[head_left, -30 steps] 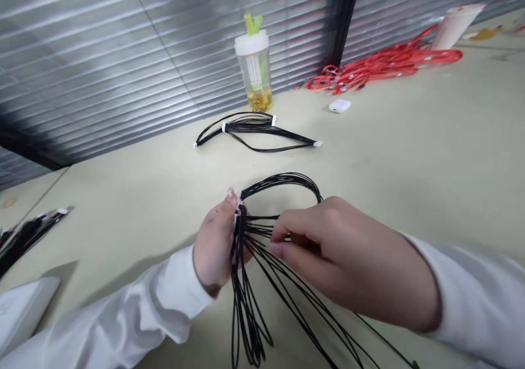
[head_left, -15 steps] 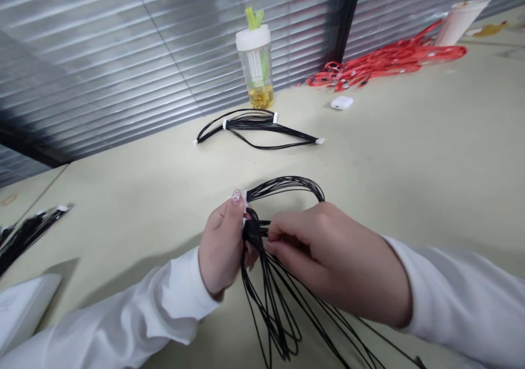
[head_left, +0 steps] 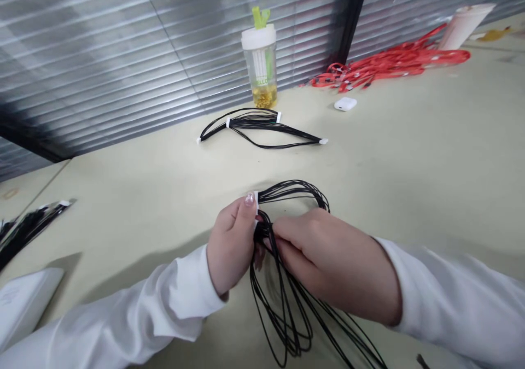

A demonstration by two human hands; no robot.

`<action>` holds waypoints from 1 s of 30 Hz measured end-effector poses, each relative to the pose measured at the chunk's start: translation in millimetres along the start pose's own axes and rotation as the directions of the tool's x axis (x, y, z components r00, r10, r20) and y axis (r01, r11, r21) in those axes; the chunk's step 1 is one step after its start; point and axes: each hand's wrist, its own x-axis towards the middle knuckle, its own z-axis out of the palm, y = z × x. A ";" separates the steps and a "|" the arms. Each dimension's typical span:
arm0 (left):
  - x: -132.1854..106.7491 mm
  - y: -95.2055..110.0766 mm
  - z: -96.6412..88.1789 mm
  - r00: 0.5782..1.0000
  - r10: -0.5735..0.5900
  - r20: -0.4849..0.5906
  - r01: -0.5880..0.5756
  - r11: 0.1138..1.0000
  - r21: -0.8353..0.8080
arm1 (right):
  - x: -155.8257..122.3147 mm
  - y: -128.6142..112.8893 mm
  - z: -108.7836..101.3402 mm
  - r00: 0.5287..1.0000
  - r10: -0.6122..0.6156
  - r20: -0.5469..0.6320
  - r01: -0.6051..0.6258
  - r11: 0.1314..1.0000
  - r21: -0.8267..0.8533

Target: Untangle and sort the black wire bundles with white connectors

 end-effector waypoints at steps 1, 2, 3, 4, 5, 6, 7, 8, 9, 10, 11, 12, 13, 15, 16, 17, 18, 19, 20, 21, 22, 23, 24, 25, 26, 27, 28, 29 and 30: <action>0.2 -0.1 0.0 1.000 -0.002 0.003 0.002 1.000 0.003 | 0.1 0.2 -0.2 1.000 0.002 0.014 -0.002 1.000 0.026; 0.3 -0.2 -0.1 1.000 -0.007 0.004 0.006 1.000 0.009 | 0.4 0.4 -0.5 1.000 0.005 0.024 -0.006 0.999 0.049; 0.4 -0.4 -0.2 1.000 -0.010 0.001 0.010 1.000 0.018 | 1.0 0.6 -0.8 1.000 0.009 0.026 -0.010 0.998 0.067; 0.5 -0.6 -0.3 1.000 -0.008 -0.002 0.008 1.000 0.026 | 1.6 0.8 -1.0 1.000 0.011 0.020 -0.013 0.997 0.075; 0.6 -0.8 -0.5 1.000 -0.002 -0.006 0.002 0.999 0.034 | 2.2 1.0 -1.1 1.000 0.010 0.014 -0.011 0.997 0.074; 0.7 -0.9 -0.7 1.000 0.008 -0.011 -0.008 0.999 0.040 | 2.8 1.2 -1.1 1.000 0.010 0.011 -0.010 0.998 0.069; 0.8 -1.0 -0.8 1.000 0.020 -0.014 -0.019 0.999 0.046 | 3.1 1.3 -1.2 1.000 0.011 0.008 -0.011 0.998 0.066; 0.8 -0.9 -0.8 0.999 0.032 -0.016 -0.031 0.998 0.053 | 3.3 1.4 -1.2 1.000 0.011 0.009 -0.011 0.998 0.067; 0.7 -0.7 -0.8 0.999 0.044 -0.021 -0.042 0.997 0.060 | 3.2 1.4 -1.2 1.000 0.010 0.009 -0.011 0.998 0.066; 0.6 -0.3 -0.7 0.998 0.050 -0.024 -0.049 0.997 0.067 | 2.9 1.3 -1.2 1.000 0.011 0.008 -0.012 0.998 0.060; 0.5 0.0 -0.6 0.998 0.050 -0.023 -0.048 0.996 0.073 | 2.5 1.0 -1.2 1.000 0.011 0.004 -0.011 0.999 0.051; 0.4 0.3 -0.5 0.999 0.041 -0.014 -0.040 0.996 0.077 | 2.1 0.7 -1.0 1.000 0.008 0.000 -0.008 0.999 0.039; 0.3 0.5 -0.4 1.000 0.028 -0.003 -0.028 0.997 0.076 | 1.7 0.3 -0.7 1.000 0.007 -0.003 -0.007 1.000 0.023; 0.3 0.0 -0.8 1.000 0.018 0.011 -0.019 0.997 0.078 | 1.4 -0.7 0.2 1.000 0.021 -0.008 -0.021 1.000 -0.018; 0.4 -0.6 -1.1 1.000 0.025 0.009 -0.026 0.996 0.088 | 1.4 -1.3 0.6 0.999 0.035 -0.011 -0.036 0.999 -0.041; 0.6 -1.3 -1.3 0.999 0.034 0.003 -0.034 0.995 0.097 | 1.4 -1.9 0.7 0.999 0.051 -0.017 -0.052 0.996 -0.070; 0.8 -1.9 -1.5 0.999 0.036 -0.002 -0.035 0.994 0.099 | 1.1 -2.4 0.4 0.998 0.063 -0.024 -0.065 0.992 -0.106; 1.2 -2.4 -1.5 1.000 0.027 -0.001 -0.027 0.995 0.092 | 0.6 -2.7 -0.6 0.998 0.064 -0.024 -0.067 0.986 -0.151; 1.6 -2.6 -1.2 1.000 0.009 0.003 -0.009 0.997 0.077 | -0.3 -2.8 -2.5 0.998 0.058 -0.025 -0.062 0.976 -0.209; 2.1 -2.4 -0.7 1.000 -0.020 0.007 0.020 0.998 0.058 | -1.9 -2.6 -5.3 0.999 0.049 -0.020 -0.053 0.958 -0.281; 2.7 -1.7 -0.1 0.999 -0.055 0.003 0.054 0.998 0.035 | -4.0 -2.0 -9.3 0.999 0.046 -0.011 -0.047 0.931 -0.363; 3.5 -0.8 0.4 0.996 -0.091 -0.009 0.091 0.996 0.013 | -6.9 -0.9 -14.3 0.999 0.054 -0.007 -0.051 0.892 -0.449; 4.4 0.4 0.8 0.992 -0.124 -0.019 0.124 0.992 -0.013 | -10.4 0.7 -20.5 0.997 0.071 -0.021 -0.071 0.843 -0.532; 5.3 1.8 0.8 0.988 -0.156 -0.019 0.155 0.987 -0.048 | -14.5 2.7 -27.6 0.994 0.090 -0.059 -0.107 0.784 -0.611; 6.3 3.2 0.4 0.982 -0.186 -0.010 0.184 0.978 -0.095 | -19.2 5.2 -35.3 0.988 0.103 -0.116 -0.155 0.722 -0.675; 7.2 4.7 -0.4 0.978 -0.208 0.008 0.206 0.967 -0.151 | -24.3 8.2 -43.1 0.975 0.103 -0.197 -0.215 0.663 -0.717; 7.9 6.4 -1.6 0.975 -0.221 0.031 0.223 0.952 -0.210 | -29.6 11.9 -50.6 0.951 0.073 -0.301 -0.280 0.622 -0.731; 8.3 8.2 -3.1 0.971 -0.231 0.059 0.238 0.933 -0.269 | -35.0 16.0 -57.3 0.923 0.029 -0.385 -0.316 0.630 -0.709; 8.4 10.2 -4.6 0.966 -0.245 0.082 0.258 0.909 -0.326 | -40.3 20.5 -62.6 0.891 -0.026 -0.453 -0.314 0.686 -0.657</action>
